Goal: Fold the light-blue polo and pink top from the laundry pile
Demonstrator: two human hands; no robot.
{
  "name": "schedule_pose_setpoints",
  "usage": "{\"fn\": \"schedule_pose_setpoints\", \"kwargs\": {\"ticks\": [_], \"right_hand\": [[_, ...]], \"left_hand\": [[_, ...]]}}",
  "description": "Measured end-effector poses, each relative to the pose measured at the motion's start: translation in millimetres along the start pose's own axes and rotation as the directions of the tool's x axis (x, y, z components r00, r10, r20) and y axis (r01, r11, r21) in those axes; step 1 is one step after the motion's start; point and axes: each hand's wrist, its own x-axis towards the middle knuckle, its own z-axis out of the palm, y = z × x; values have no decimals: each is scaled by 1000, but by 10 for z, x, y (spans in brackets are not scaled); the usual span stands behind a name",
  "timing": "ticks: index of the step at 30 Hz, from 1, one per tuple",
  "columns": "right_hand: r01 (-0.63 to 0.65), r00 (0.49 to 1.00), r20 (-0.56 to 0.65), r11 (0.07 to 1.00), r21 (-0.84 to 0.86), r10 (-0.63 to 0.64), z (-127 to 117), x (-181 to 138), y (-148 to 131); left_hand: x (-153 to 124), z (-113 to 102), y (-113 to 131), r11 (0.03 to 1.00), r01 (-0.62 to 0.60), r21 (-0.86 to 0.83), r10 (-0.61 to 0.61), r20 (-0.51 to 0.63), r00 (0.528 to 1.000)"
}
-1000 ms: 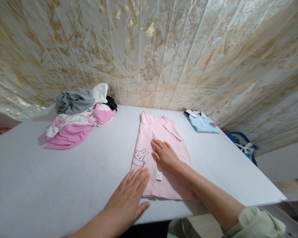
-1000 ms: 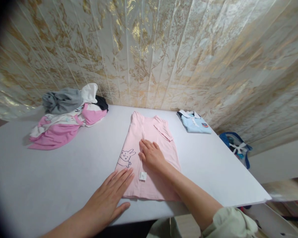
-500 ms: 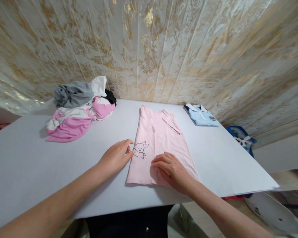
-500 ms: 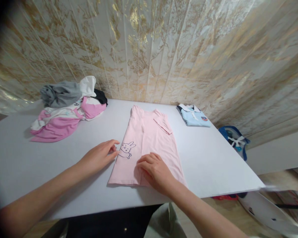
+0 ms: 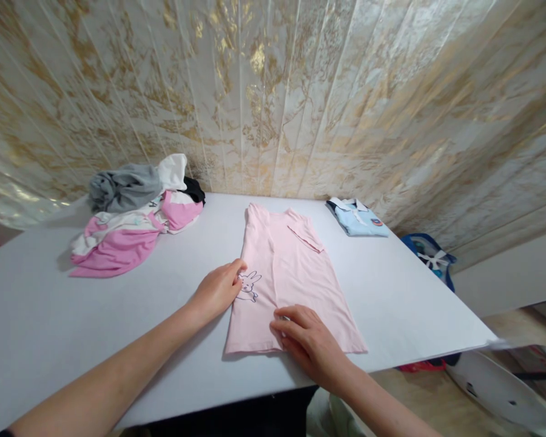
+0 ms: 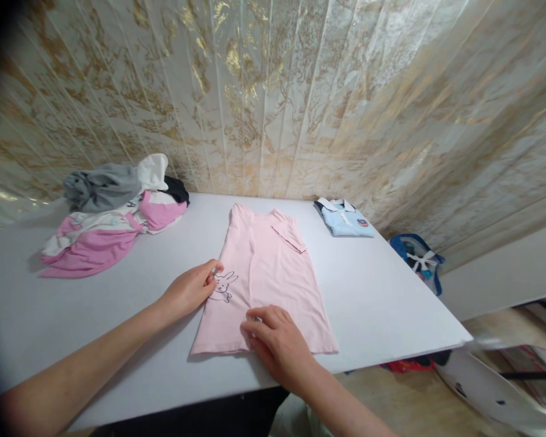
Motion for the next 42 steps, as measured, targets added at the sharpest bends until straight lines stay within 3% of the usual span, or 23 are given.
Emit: {"fn": "schedule_pose_setpoints", "kwargs": {"ticks": [7,12,18,25,31,36,39,42], "right_hand": [[-68,994,-87,997,28,70,-2,-75,3],[-52,998,-31,997,58,54,-25,-144,-57],[-93,996,9,981,171,93,-54,-234,-128],[-55,998,39,992,112,51,4,-189,-150],[-63,998,32,982,178,58,-23,-222,-153],[-104,994,37,976,194,99,-36,-227,-169],[-92,996,20,977,194,90,3,-212,-156],[-63,998,-17,975,214,68,49,-213,-111]], "left_hand": [[160,-8,117,982,-53,181,76,-126,989],[413,274,125,939,-250,234,260,-9,966],[473,502,37,903,-240,357,252,13,968],[452,501,-12,899,-235,370,253,1,968],[455,495,-3,924,-173,340,182,6,983],[545,367,51,968,-92,236,86,36,996],[693,259,137,978,-70,196,82,-54,995],[927,186,323,972,-161,174,187,-148,971]]}}
